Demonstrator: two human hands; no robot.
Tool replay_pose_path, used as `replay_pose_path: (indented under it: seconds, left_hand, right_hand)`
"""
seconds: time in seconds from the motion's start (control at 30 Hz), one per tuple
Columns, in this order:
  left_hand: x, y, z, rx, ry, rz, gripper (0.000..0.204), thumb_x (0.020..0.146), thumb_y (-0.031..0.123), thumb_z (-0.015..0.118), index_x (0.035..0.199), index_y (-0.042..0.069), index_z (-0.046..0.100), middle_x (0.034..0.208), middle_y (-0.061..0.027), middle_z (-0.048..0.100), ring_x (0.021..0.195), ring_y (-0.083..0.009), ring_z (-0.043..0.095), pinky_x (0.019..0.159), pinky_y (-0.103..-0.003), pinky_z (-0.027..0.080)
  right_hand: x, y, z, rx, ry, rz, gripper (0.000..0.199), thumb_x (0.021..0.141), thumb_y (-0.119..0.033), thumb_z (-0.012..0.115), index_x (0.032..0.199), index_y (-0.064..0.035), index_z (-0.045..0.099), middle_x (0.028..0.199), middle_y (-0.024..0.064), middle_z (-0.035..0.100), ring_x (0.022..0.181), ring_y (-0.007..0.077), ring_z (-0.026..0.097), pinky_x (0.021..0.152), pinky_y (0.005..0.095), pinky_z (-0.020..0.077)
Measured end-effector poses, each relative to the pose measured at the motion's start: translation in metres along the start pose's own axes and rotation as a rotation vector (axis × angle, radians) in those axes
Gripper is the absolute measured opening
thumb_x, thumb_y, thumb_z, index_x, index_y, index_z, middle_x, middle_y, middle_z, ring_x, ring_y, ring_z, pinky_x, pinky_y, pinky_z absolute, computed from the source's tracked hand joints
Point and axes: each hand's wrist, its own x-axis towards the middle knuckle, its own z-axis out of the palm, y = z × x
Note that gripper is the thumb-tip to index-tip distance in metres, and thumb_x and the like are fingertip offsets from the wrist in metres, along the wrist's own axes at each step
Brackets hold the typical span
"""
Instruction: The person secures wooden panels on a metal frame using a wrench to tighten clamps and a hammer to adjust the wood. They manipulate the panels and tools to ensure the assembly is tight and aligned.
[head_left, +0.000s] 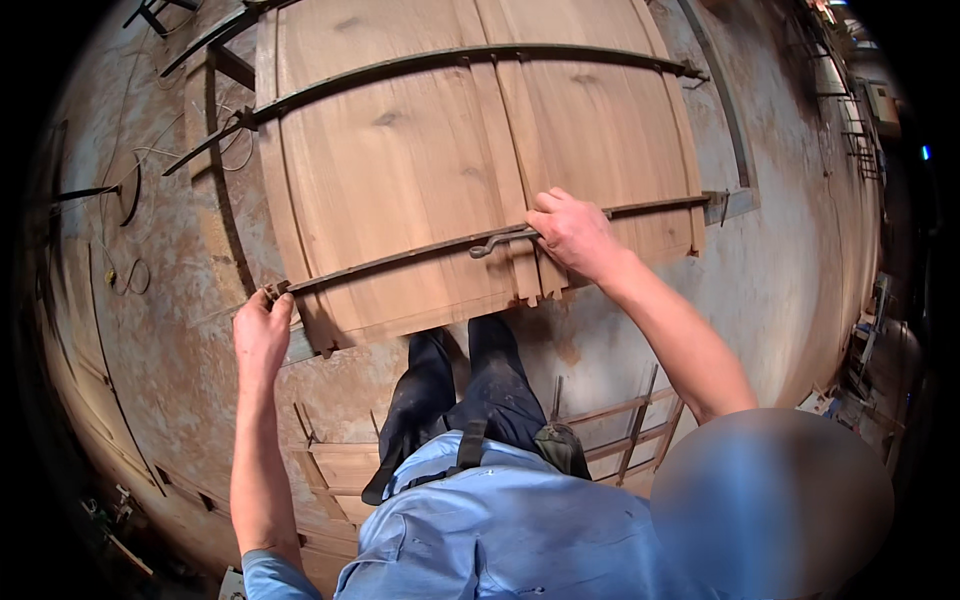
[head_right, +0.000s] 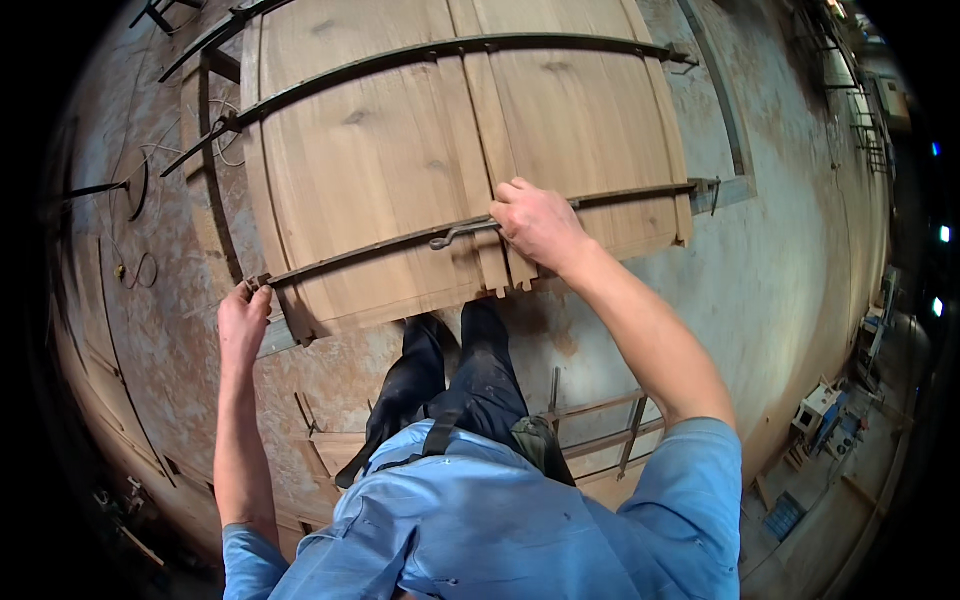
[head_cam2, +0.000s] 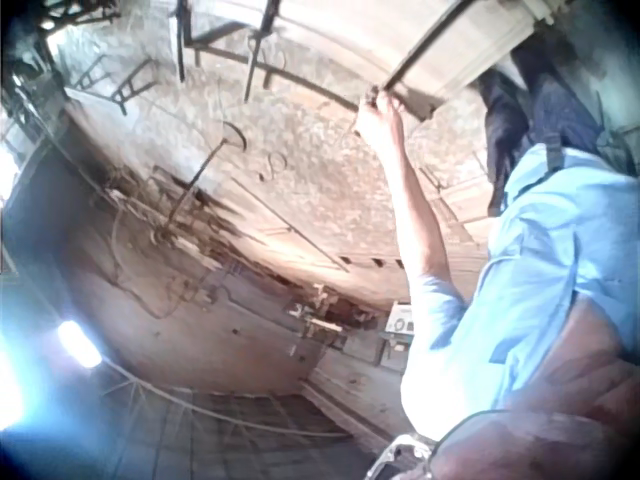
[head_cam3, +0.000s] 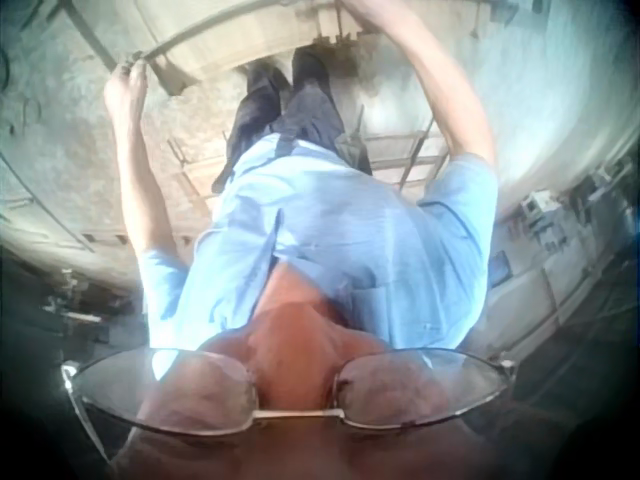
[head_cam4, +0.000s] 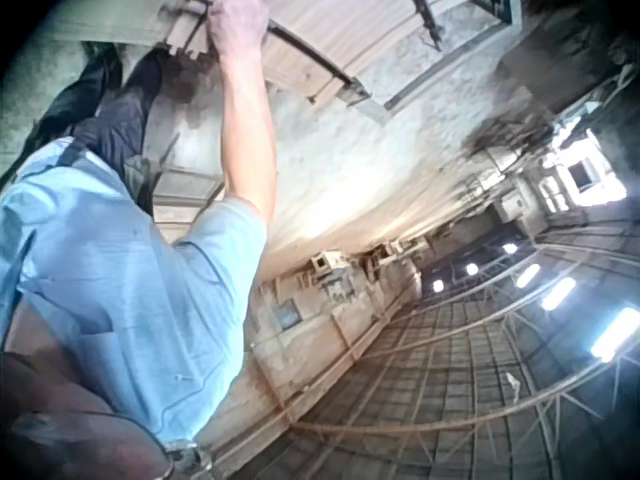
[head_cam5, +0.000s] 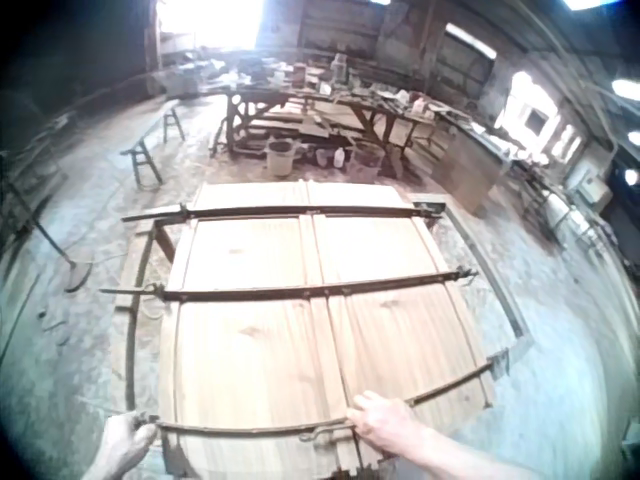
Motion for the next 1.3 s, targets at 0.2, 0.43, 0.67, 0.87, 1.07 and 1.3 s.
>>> replay_pose_path:
  seconds: [0.2,0.43,0.67,0.87,1.07,1.3]
  left_hand:
    - [0.010,0.000,-0.013,-0.121,-0.148,-0.080,0.025,0.082,0.018,0.056,0.087,-0.006,0.061,0.070,-0.0179,0.064,0.063,-0.0250,0.063,0.063,-0.038,0.050]
    - [0.009,0.010,-0.019,-0.151,-0.203,-0.089,0.045,0.084,0.016,0.055,0.122,-0.007,0.059,0.081,-0.0149,0.068,0.073,-0.0195,0.068,0.064,-0.033,0.053]
    - [0.002,0.016,-0.007,-0.201,-0.095,-0.156,0.051,0.085,0.015,0.054,0.129,-0.010,0.053,0.081,-0.0122,0.068,0.070,-0.0152,0.067,0.061,-0.031,0.055]
    - [0.001,0.017,-0.009,-0.169,-0.087,-0.185,0.033,0.081,0.015,0.053,0.104,-0.006,0.066,0.077,-0.0185,0.068,0.074,-0.0259,0.069,0.065,-0.037,0.056]
    - [0.003,0.020,-0.023,0.094,-0.100,0.100,0.027,0.079,0.017,0.052,0.087,-0.007,0.060,0.079,-0.0294,0.063,0.082,-0.0449,0.063,0.075,-0.050,0.049]
    - [0.002,0.000,-0.026,0.158,-0.121,0.256,0.019,0.080,0.007,0.050,0.095,-0.003,0.056,0.078,-0.0291,0.059,0.080,-0.0477,0.057,0.069,-0.051,0.045]
  right_hand:
    - [0.003,0.002,0.006,-0.018,-0.003,-0.013,0.002,0.077,-0.010,0.058,0.076,-0.0088,0.060,0.085,0.0047,0.055,0.090,0.0235,0.058,0.063,0.0372,0.0555]
    - [0.002,0.003,0.001,0.003,0.023,-0.012,0.004,0.079,-0.011,0.059,0.075,-0.0080,0.061,0.084,0.0057,0.055,0.087,0.0242,0.059,0.063,0.0374,0.0562]
    - [0.002,0.005,0.002,0.033,0.083,-0.056,0.004,0.076,-0.010,0.059,0.074,-0.0089,0.057,0.079,0.0058,0.052,0.082,0.0240,0.057,0.061,0.0371,0.0536]
    - [0.006,-0.001,0.003,-0.012,0.008,-0.036,0.002,0.075,-0.008,0.061,0.075,-0.0078,0.058,0.085,0.0069,0.055,0.087,0.0242,0.058,0.066,0.0365,0.0546]
    - [0.006,-0.001,0.004,-0.051,0.015,-0.063,0.010,0.069,-0.007,0.064,0.076,-0.0071,0.056,0.082,0.0080,0.053,0.085,0.0258,0.058,0.064,0.0379,0.0531]
    - [0.010,-0.006,0.001,-0.045,0.006,-0.097,0.018,0.066,-0.006,0.069,0.079,-0.0063,0.056,0.083,0.0083,0.053,0.084,0.0259,0.057,0.066,0.0375,0.0518]
